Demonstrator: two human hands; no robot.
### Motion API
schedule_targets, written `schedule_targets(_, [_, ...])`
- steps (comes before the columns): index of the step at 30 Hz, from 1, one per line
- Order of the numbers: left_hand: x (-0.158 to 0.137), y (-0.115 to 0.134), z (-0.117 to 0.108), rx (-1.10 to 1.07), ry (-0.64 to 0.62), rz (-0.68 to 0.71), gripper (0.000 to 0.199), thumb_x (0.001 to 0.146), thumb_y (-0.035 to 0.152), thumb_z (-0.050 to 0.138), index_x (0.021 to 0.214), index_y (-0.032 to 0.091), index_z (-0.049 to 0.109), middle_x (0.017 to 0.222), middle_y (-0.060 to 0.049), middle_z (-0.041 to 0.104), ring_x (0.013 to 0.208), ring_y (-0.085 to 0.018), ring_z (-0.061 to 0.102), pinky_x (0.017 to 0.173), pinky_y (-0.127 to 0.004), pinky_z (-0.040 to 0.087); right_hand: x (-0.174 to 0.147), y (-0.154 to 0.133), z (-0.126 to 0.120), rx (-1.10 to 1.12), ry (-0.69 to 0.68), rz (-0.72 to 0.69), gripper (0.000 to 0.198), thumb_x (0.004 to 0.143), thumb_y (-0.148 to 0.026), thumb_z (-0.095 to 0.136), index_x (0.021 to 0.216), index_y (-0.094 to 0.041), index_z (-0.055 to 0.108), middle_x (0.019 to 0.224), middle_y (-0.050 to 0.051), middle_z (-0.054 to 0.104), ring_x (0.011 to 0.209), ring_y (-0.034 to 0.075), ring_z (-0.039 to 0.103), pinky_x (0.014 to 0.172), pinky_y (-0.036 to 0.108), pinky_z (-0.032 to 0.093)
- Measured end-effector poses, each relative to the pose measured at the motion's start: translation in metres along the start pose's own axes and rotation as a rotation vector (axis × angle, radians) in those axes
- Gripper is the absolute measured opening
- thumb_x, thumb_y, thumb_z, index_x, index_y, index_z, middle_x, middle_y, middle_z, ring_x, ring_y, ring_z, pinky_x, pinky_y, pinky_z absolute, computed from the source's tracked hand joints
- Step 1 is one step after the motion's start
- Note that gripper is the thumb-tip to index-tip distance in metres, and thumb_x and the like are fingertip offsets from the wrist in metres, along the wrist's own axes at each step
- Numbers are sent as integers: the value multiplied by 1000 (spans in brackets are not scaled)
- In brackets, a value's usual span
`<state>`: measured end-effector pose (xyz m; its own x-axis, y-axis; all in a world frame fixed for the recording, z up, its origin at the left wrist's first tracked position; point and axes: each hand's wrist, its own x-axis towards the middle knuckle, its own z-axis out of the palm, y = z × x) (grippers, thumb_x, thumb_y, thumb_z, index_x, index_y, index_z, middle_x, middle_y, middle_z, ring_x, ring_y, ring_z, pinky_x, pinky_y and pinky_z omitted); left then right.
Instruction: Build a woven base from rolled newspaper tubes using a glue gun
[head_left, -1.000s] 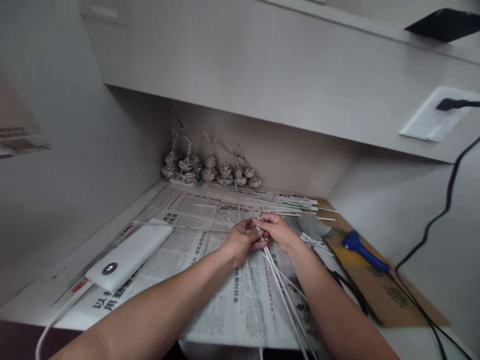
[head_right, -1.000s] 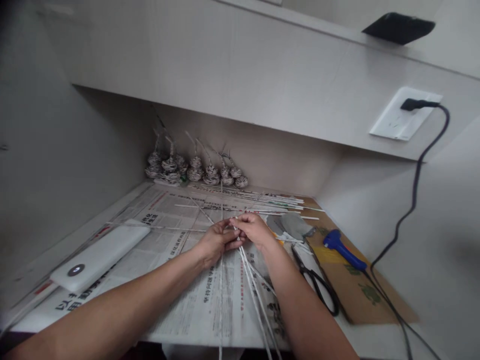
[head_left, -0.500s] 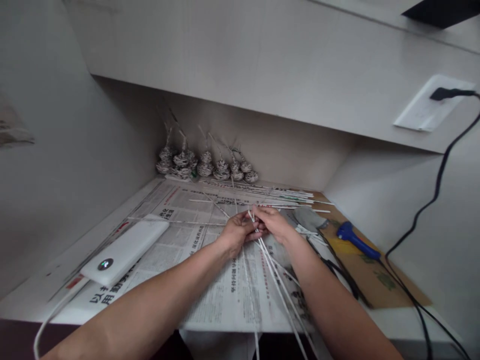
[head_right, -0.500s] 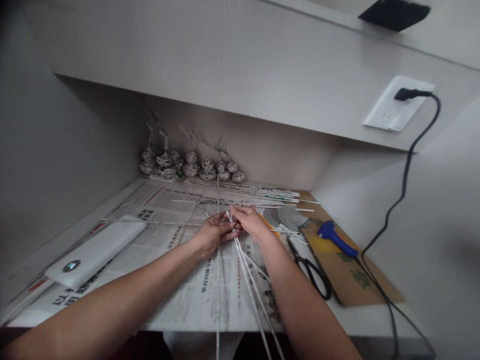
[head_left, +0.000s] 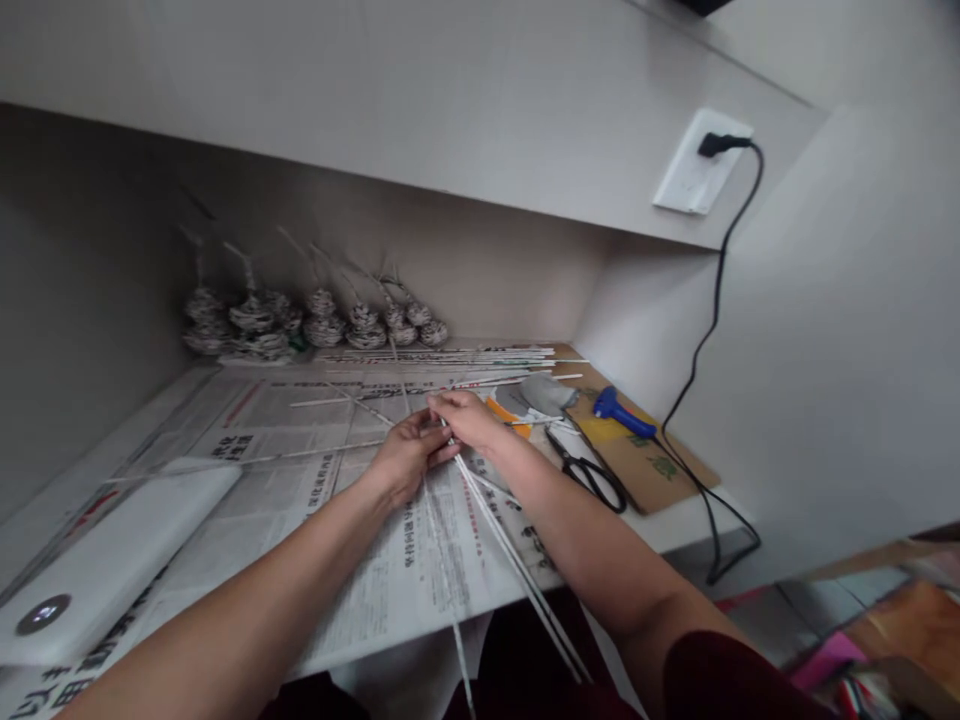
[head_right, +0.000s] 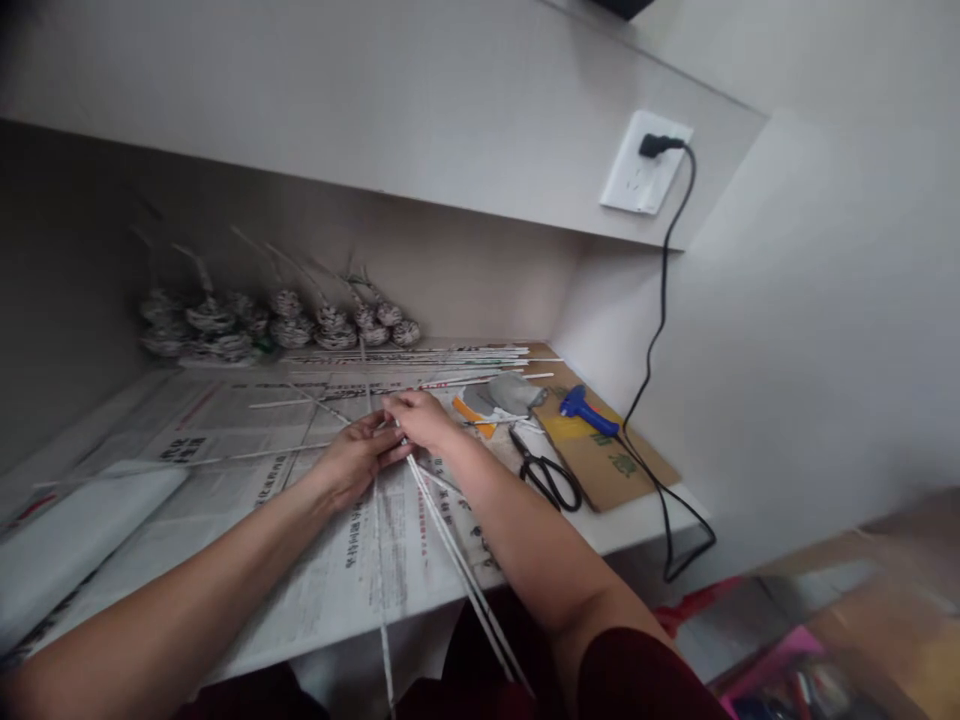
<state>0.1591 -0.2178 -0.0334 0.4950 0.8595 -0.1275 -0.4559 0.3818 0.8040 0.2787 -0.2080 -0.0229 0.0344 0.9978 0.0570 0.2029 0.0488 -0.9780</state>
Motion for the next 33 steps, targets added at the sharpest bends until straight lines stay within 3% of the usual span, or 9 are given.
schedule_targets(3, [-1, 1, 1, 11, 6, -3, 36, 68, -1, 67, 100, 12, 56, 70, -1, 65, 61, -11, 65, 61, -20, 58, -1, 3, 4, -35, 113, -43, 41, 76, -50, 57, 54, -17, 48, 46, -7, 39, 45, 6, 34, 43, 19, 26])
schedule_targets(6, [-2, 2, 2, 17, -2, -10, 35, 71, -1, 65, 101, 12, 56, 73, -3, 67, 64, -12, 67, 63, -21, 59, 0, 1, 4, 73, 92, 31, 46, 76, -59, 54, 59, -17, 52, 47, -6, 43, 44, 5, 36, 43, 17, 26])
schedule_targets(10, [-2, 5, 0, 6, 4, -32, 24, 77, -1, 60, 98, 10, 57, 84, -11, 70, 73, -14, 69, 66, -20, 58, 2, -10, -21, 123, 111, 69, 51, 78, -65, 48, 71, -16, 62, 54, -2, 53, 44, 7, 41, 43, 19, 33])
schedule_targets(13, [-2, 7, 1, -29, 25, -52, 15, 78, -1, 58, 89, 9, 58, 83, -12, 69, 71, -13, 69, 66, -19, 58, -10, -14, -62, -147, 290, -4, 42, 86, -52, 45, 74, -17, 64, 62, 1, 60, 50, 10, 50, 50, 22, 39])
schedule_targets(17, [-3, 9, 2, -69, -3, -81, 10, 80, 0, 56, 86, 9, 57, 82, -11, 68, 73, -14, 68, 66, -20, 58, -60, -1, -144, -874, 463, -43, 22, 83, -30, 51, 88, -19, 69, 89, 7, 70, 82, 20, 62, 72, 28, 43])
schedule_targets(22, [-3, 11, 2, -99, -36, -84, 11, 81, 3, 56, 90, 10, 57, 83, -9, 67, 73, -16, 69, 63, -23, 60, -132, 27, -227, -1482, 622, 316, 35, 82, -28, 50, 107, -10, 65, 97, 19, 67, 89, 29, 61, 78, 35, 41])
schedule_targets(24, [-4, 11, 3, -107, -31, -80, 11, 81, 2, 56, 88, 10, 58, 80, -8, 66, 73, -17, 70, 62, -23, 60, -148, 33, -238, -1561, 608, 330, 34, 83, -26, 47, 105, -8, 65, 93, 19, 67, 89, 29, 60, 81, 36, 40])
schedule_targets(28, [-5, 11, 3, -100, -41, -78, 9, 80, 2, 57, 86, 9, 58, 80, -9, 66, 75, -18, 70, 62, -22, 59, -149, 33, -239, -1626, 713, 191, 33, 81, -19, 46, 108, -8, 62, 98, 19, 64, 96, 29, 57, 87, 37, 37])
schedule_targets(33, [-4, 10, 1, -106, -69, -57, 10, 80, 3, 58, 88, 8, 60, 84, -11, 67, 79, -19, 70, 66, -23, 60, -133, 33, -246, -1605, 568, 407, 41, 76, -11, 47, 115, -6, 58, 99, 21, 64, 92, 29, 60, 81, 36, 40])
